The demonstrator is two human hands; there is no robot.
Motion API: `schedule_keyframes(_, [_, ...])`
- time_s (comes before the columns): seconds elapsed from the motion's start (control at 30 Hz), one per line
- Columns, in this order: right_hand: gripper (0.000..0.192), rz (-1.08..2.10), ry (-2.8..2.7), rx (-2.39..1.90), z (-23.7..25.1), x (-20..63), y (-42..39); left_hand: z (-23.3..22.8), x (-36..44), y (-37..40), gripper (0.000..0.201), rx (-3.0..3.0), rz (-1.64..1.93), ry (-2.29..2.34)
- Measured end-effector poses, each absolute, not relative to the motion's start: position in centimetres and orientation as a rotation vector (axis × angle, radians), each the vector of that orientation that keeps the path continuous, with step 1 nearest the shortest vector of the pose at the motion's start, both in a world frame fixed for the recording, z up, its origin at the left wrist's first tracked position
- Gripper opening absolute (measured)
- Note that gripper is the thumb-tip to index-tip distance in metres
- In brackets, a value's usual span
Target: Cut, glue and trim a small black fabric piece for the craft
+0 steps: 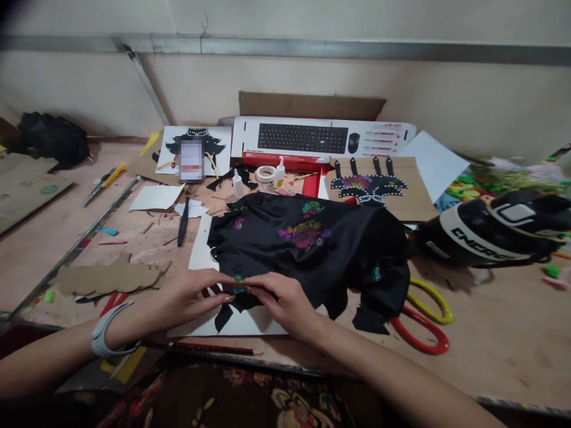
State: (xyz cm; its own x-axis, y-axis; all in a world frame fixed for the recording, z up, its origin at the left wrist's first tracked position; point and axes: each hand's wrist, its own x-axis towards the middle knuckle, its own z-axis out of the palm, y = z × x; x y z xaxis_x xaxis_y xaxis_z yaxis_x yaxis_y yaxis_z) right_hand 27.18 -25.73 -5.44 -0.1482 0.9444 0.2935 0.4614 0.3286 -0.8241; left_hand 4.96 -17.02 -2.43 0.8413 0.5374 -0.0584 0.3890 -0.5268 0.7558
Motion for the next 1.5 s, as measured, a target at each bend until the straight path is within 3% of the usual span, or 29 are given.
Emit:
schedule_keyframes(0.1, [0.031,0.336,-1.994,-0.981,-6.1,27.5,-26.0,-2.3,5.0,-17.3,0.036,1.91,0.218,0.733])
schedule_keyframes(0.17, [0.037,0.241,-2.082,-0.856,-6.3,27.8,-26.1,-2.0,5.1,-17.2,0.042,1.559,0.094,0.772])
schedule_keyframes(0.3, [0.039,0.163,-2.164,-0.767,-5.8,27.9,-26.1,-1.4,5.4,-17.2,0.035,1.078,-0.082,0.754])
schedule_keyframes(0.53, [0.04,0.057,-2.244,-0.766,-4.6,27.4,-26.3,-2.1,4.8,-17.3,0.036,0.961,-0.049,0.688])
schedule_keyframes(0.8, [0.016,0.053,-2.482,-1.133,-5.7,26.5,-25.9,-1.6,3.6,-16.3,0.05,0.96,0.141,0.947])
schedule_keyframes(0.9, [0.02,-0.047,-2.515,-1.081,-6.1,26.4,-25.9,-2.0,3.6,-16.3,0.048,0.946,0.179,0.951])
schedule_keyframes(1.0, [0.024,0.063,-2.438,-1.102,-6.3,26.4,-25.9,-2.1,3.5,-16.4,0.048,0.949,0.167,0.947])
schedule_keyframes(1.23, [0.013,0.7,-1.849,-1.367,-5.9,26.5,-25.3,-1.2,3.3,-17.6,0.051,0.977,0.09,0.915])
schedule_keyframes(1.4, [0.011,0.695,-2.018,-1.227,-5.1,26.7,-25.6,-1.3,3.2,-17.9,0.051,0.983,0.066,0.917])
schedule_keyframes(1.5, [0.016,0.434,-2.269,-1.169,-5.4,26.6,-25.8,-1.4,3.1,-17.7,0.051,1.0,0.065,0.922])
